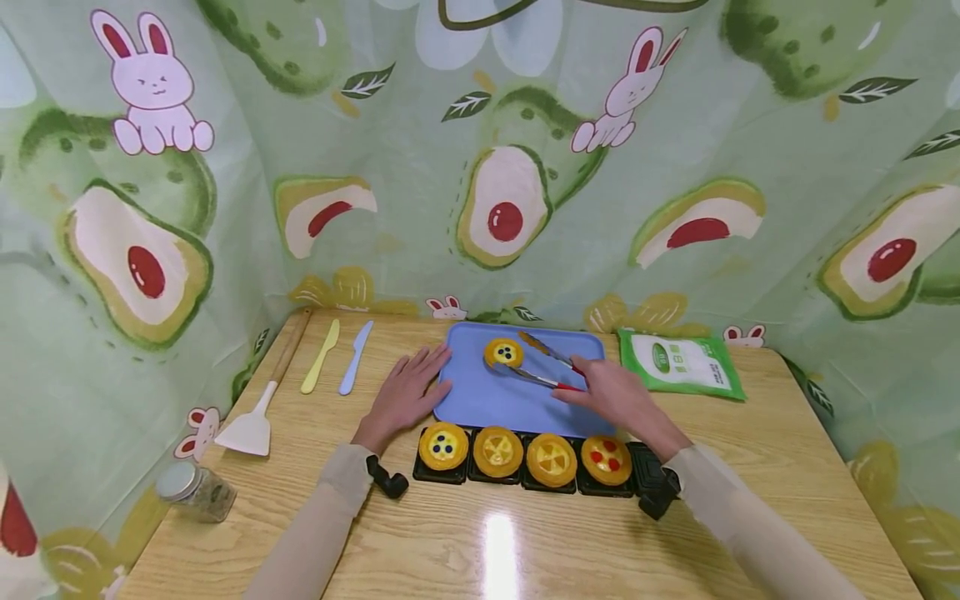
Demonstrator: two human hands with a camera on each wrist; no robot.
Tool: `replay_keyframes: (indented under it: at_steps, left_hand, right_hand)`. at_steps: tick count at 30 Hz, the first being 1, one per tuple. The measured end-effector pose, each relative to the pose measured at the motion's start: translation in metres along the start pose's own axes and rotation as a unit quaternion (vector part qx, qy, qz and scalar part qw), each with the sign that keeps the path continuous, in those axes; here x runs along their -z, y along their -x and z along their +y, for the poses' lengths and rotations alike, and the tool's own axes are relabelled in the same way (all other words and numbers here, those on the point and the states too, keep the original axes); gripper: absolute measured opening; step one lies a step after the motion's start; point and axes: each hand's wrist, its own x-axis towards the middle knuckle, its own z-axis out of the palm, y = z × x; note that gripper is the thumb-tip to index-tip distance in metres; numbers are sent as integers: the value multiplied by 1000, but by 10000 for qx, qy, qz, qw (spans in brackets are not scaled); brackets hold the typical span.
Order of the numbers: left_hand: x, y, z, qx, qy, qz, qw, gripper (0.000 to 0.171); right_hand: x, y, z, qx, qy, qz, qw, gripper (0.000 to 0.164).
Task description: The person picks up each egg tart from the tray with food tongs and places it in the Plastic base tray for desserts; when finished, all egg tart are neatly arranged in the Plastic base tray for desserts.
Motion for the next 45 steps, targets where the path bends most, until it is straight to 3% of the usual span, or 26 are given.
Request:
replay_keyframes:
  at_steps: [31, 40, 45]
  left_hand:
    - [4, 1, 2, -60, -39, -1, 10000, 66]
    - [1, 0, 0, -93, -113, 29, 9999, 67]
    - [1, -1, -2, -96, -133, 24, 9999, 67]
  right_hand:
    - [-13, -23, -5, 178, 311, -211, 9991, 53]
    - [-11, -27, -10, -28, 609, -456, 9971, 53]
    - [-13, -29, -9, 63, 725, -303, 9969, 48]
